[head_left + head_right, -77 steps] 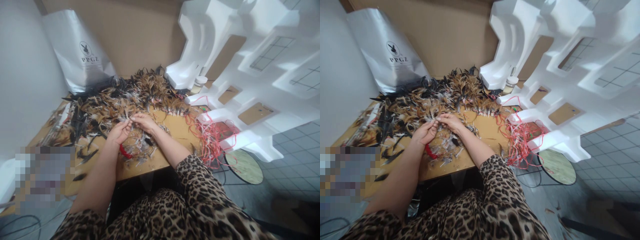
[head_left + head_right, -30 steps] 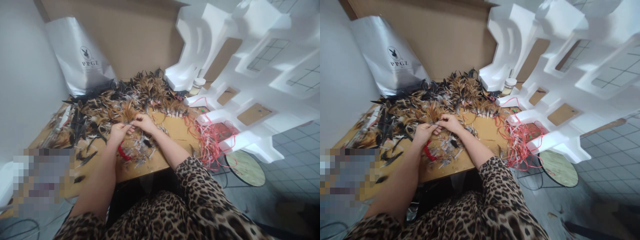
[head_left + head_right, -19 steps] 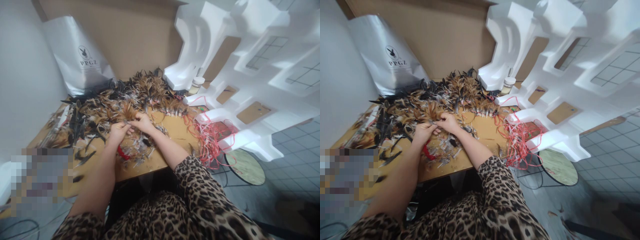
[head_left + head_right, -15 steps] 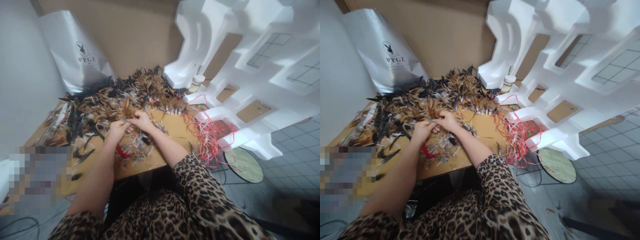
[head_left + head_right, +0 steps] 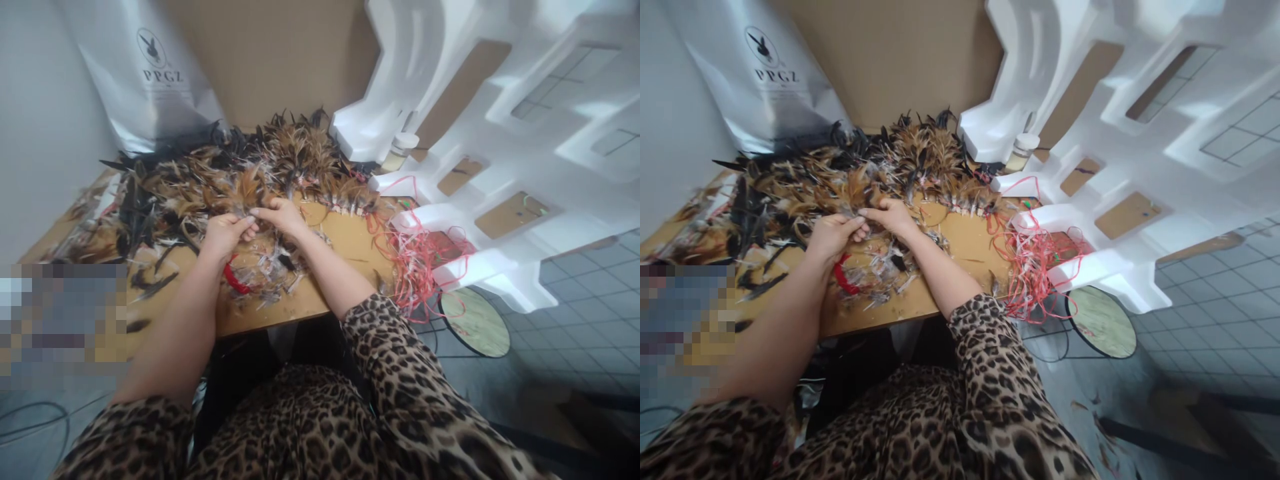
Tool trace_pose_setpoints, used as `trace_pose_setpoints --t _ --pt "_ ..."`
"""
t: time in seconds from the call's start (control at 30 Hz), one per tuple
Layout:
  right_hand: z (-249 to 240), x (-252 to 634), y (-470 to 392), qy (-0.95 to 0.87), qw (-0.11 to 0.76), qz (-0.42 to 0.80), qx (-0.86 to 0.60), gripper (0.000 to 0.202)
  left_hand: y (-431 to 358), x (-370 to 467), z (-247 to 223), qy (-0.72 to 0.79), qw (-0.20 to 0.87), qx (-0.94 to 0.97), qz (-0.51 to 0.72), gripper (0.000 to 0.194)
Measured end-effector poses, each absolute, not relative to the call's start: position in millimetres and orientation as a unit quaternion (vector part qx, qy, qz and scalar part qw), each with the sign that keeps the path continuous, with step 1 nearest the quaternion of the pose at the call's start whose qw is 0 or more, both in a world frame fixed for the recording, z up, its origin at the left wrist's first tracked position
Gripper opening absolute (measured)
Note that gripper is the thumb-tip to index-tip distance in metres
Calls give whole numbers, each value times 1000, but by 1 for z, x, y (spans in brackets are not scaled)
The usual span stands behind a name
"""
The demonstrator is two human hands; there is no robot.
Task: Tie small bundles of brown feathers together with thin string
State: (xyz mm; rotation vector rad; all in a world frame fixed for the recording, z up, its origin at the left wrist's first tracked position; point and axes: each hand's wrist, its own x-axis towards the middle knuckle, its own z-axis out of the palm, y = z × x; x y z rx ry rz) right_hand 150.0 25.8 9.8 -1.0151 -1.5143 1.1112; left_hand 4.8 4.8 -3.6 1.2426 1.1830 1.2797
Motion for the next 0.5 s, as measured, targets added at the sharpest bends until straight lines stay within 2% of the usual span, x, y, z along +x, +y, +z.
trace_pose_setpoints --t 0.23,0.37,0.5 --pt "13 191 26 -695 323 388 -512 15 11 0 -9 450 501 453 584 15" --pt "6 197 24 -718 248 360 -542 20 10 -1 -9 436 524 434 589 14" --pt "-1 187 22 -752 214 263 -565 27 8 0 -7 450 512 444 581 14"
